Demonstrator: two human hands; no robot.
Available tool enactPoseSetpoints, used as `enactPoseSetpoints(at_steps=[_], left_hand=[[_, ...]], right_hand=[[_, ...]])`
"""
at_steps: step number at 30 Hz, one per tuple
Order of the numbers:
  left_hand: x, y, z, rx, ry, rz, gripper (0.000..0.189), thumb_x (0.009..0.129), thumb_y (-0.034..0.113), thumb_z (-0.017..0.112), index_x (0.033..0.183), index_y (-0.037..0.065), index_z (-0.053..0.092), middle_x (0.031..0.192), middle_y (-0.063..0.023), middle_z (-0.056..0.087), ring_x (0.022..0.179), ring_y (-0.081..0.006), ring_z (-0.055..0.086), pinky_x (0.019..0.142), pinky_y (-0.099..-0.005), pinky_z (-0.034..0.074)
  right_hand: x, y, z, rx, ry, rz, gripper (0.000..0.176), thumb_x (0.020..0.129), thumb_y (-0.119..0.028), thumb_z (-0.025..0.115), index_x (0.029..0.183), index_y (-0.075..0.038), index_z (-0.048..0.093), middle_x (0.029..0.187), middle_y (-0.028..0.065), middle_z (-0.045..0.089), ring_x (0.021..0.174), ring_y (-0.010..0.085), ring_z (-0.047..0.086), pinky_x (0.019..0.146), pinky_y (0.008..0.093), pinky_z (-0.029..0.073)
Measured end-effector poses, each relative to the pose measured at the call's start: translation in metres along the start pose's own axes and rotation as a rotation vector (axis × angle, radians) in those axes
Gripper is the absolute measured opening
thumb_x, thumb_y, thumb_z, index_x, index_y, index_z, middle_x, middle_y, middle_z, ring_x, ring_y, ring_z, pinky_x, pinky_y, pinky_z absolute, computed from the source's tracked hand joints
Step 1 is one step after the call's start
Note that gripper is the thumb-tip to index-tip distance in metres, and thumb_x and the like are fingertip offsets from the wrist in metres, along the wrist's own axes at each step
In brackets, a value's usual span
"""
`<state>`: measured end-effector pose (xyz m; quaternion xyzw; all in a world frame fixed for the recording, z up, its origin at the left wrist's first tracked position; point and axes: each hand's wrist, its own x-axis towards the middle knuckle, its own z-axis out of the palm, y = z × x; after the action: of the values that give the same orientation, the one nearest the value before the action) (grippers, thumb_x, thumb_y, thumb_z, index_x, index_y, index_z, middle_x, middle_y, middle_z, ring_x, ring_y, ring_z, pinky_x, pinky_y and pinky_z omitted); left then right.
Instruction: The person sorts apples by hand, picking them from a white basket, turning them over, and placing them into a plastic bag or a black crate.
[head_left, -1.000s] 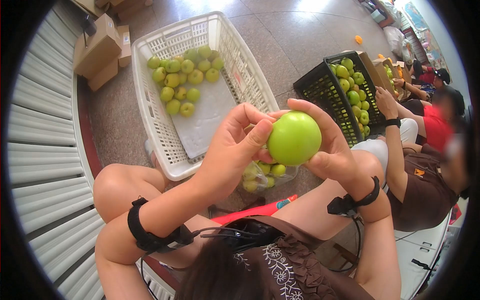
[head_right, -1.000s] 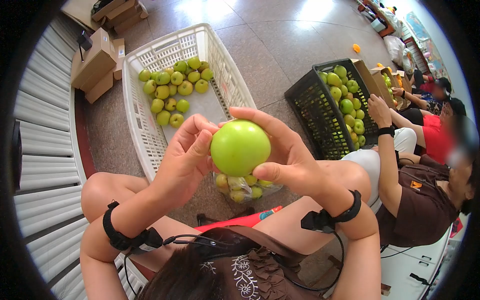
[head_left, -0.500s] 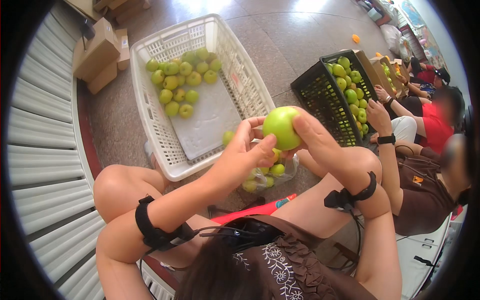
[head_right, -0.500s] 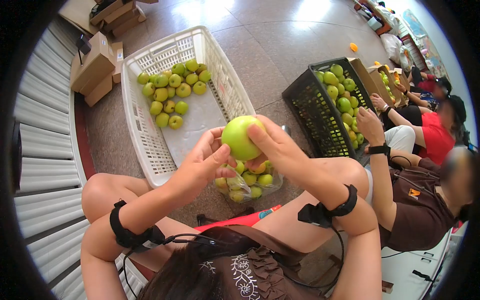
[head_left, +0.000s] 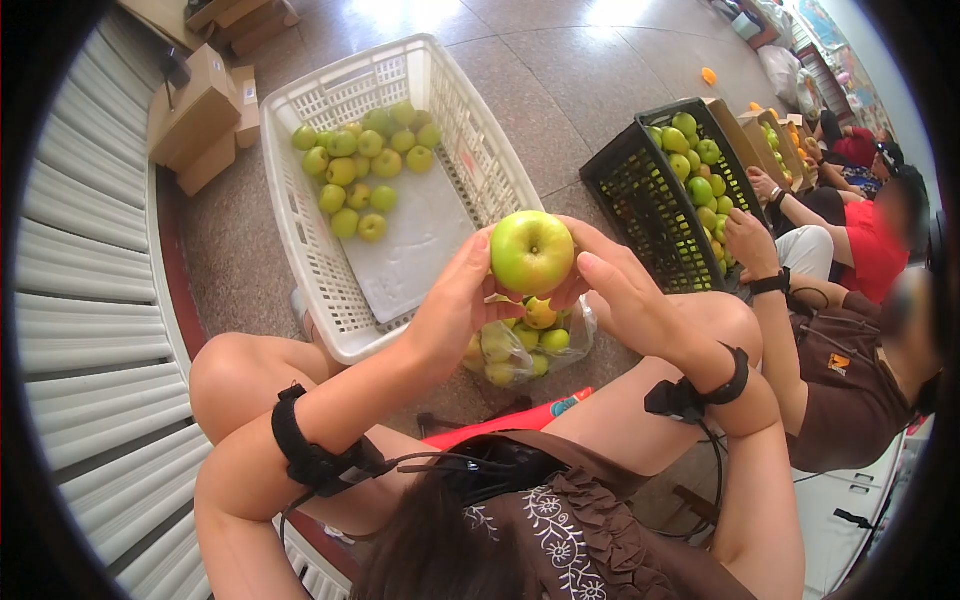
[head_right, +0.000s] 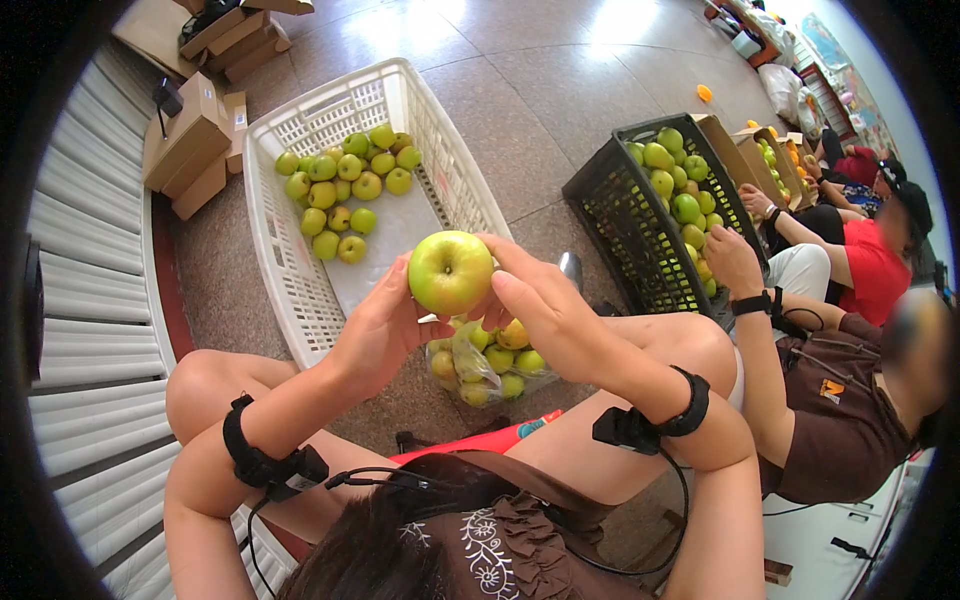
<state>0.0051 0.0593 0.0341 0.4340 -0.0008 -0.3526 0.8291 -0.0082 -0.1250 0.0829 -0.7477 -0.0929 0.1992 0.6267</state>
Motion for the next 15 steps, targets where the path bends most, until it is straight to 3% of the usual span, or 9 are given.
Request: enactPoseSetpoints(at_steps=[4, 7, 13, 15], left_hand=[[0.0001, 0.0, 0.0007, 0.02, -0.001, 0.003, 0.04, 0.095, 0.041, 0.025, 0.118, 0.013, 0.04, 0.111, -0.0025, 0.05, 0.095, -0.0117, 0.048, 0.077, -0.0294, 0.043], [0.003, -0.0021, -0.0032, -0.031, 0.011, -0.049, 0.045, 0.095, 0.044, 0.023, 0.116, 0.011, 0.043, 0.11, -0.004, 0.051, 0.095, -0.0129, 0.049, 0.077, -0.0298, 0.043], [-0.0011, -0.0015, -0.0014, -0.013, 0.022, -0.188, 0.062, 0.09, 0.057, 0.019, 0.111, 0.008, 0.05, 0.1, -0.0063, 0.057, 0.086, -0.0154, 0.055, 0.067, -0.0309, 0.046], [-0.0014, -0.0038, -0.0017, 0.036, 0.052, -0.21, 0.066, 0.088, 0.061, 0.018, 0.111, 0.008, 0.05, 0.099, -0.0065, 0.058, 0.085, -0.0154, 0.056, 0.065, -0.0302, 0.047]], right_hand=[[0.0007, 0.0071, 0.0014, -0.019, 0.038, -0.048, 0.041, 0.091, -0.02, 0.037, 0.125, 0.003, 0.037, 0.088, 0.0095, 0.057, 0.076, 0.0135, 0.056, 0.068, 0.0273, 0.046], [0.0008, 0.0091, 0.0012, -0.068, 0.07, -0.025, 0.036, 0.09, -0.023, 0.044, 0.113, 0.004, 0.044, 0.079, 0.0096, 0.058, 0.07, 0.0138, 0.055, 0.064, 0.0277, 0.045], [-0.0011, 0.0023, -0.0055, -0.555, -0.038, -0.011, 0.039, 0.084, -0.038, 0.054, 0.089, 0.0, 0.048, 0.071, 0.0106, 0.056, 0.064, 0.0167, 0.054, 0.059, 0.0298, 0.043], [-0.0014, 0.0013, -0.004, -0.535, -0.092, 0.054, 0.042, 0.083, -0.04, 0.055, 0.096, -0.001, 0.048, 0.074, 0.0113, 0.056, 0.065, 0.0189, 0.055, 0.061, 0.0304, 0.043]])
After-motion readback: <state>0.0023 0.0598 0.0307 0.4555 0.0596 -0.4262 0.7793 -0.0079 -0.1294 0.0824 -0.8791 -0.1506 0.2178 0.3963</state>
